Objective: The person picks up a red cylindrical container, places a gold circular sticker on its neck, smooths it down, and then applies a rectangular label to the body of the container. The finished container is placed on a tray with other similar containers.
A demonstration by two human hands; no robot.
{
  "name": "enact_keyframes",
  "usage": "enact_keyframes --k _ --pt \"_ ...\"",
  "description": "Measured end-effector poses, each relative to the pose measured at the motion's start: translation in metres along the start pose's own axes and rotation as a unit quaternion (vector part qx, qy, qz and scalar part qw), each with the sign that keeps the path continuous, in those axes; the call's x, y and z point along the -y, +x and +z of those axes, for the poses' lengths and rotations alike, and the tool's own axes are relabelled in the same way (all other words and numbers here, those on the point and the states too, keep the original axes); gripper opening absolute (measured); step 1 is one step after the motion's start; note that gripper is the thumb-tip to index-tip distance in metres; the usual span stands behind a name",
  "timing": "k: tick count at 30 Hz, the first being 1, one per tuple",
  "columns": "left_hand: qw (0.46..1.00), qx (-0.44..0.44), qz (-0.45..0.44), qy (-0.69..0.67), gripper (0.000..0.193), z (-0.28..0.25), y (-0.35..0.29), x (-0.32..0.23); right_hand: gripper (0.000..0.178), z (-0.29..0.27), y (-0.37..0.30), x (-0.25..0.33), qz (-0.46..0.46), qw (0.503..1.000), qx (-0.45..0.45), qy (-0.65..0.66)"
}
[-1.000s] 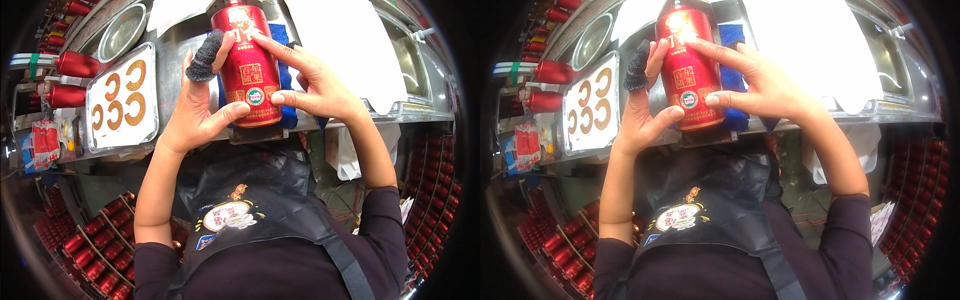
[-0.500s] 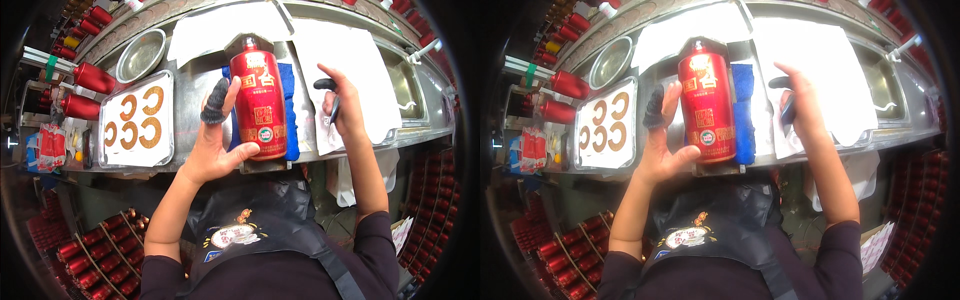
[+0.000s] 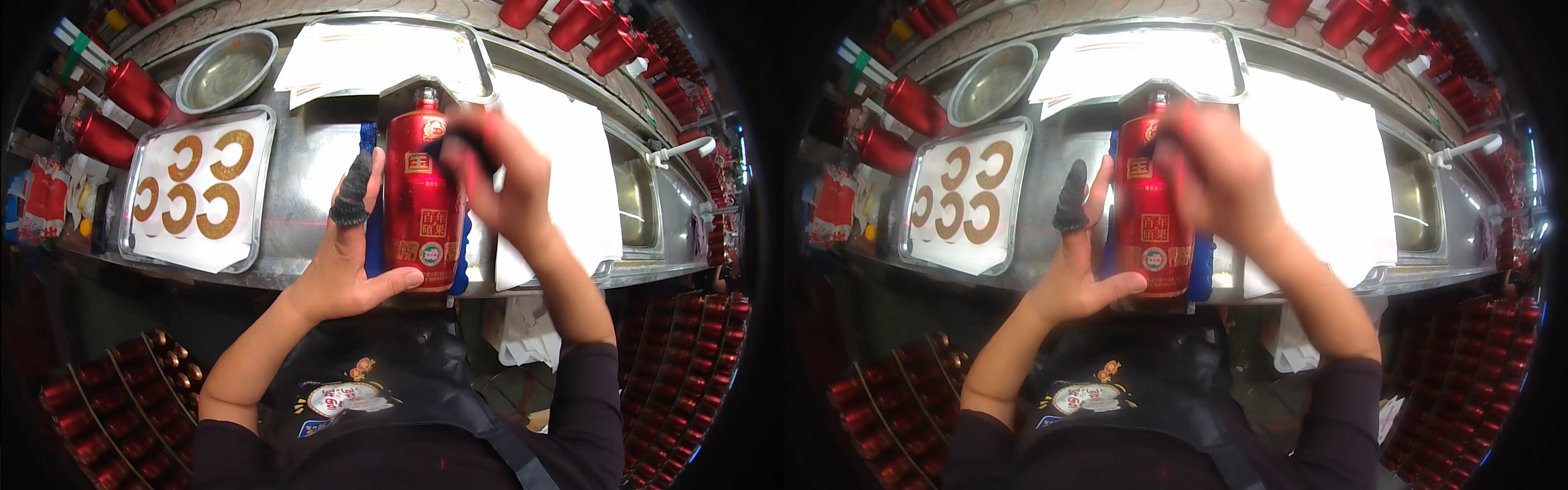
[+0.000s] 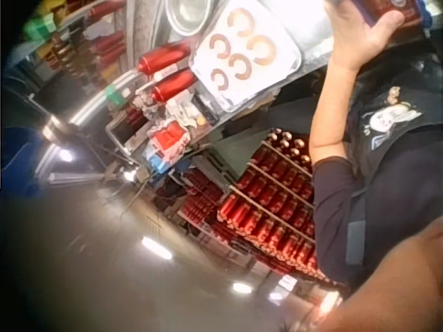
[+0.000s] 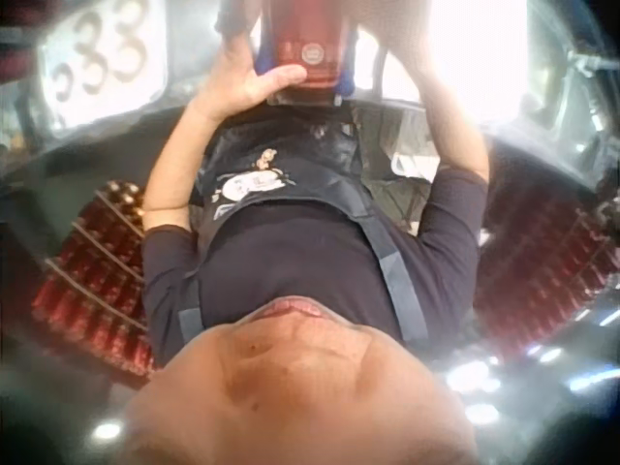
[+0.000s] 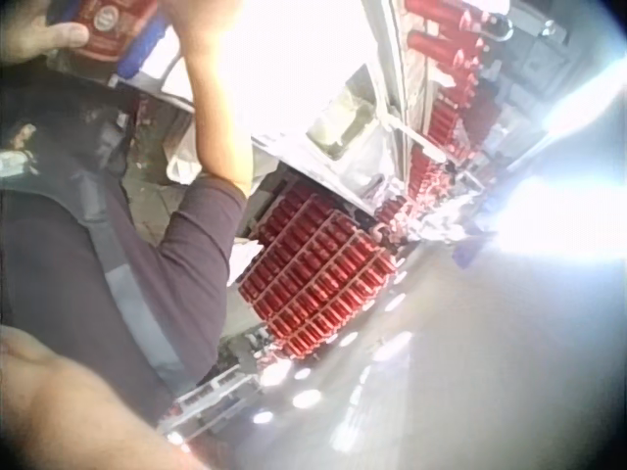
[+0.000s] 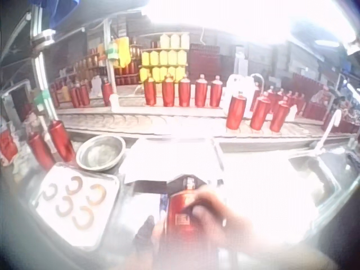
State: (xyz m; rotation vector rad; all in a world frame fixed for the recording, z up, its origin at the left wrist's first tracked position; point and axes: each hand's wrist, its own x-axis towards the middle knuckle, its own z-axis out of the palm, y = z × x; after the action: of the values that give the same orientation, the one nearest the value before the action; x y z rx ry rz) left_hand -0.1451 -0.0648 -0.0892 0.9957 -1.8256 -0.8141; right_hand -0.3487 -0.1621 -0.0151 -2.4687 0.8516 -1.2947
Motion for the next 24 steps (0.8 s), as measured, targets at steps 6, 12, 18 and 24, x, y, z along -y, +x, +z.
enact_keyframes --k 6,12,18,24 --pt "1.0 0.006 -0.017 0.016 0.118 0.002 -0.006 0.002 0.035 -0.023 0.023 -0.003 -0.08 0.97 0.211 0.092" --pt "1.0 0.007 -0.024 0.0 0.12 0.001 -0.002 -0.003 0.025 0.0 0.066 0.004 -0.024 0.998 0.058 -0.024" --pt "0.998 0.037 -0.049 0.017 0.121 -0.003 -0.001 -0.007 0.024 -0.005 -0.017 0.027 0.034 0.995 0.024 0.09" --pt "0.995 0.074 -0.065 -0.016 0.124 -0.003 0.009 -0.014 0.019 -0.009 -0.015 -0.006 0.173 0.964 -0.136 0.148"
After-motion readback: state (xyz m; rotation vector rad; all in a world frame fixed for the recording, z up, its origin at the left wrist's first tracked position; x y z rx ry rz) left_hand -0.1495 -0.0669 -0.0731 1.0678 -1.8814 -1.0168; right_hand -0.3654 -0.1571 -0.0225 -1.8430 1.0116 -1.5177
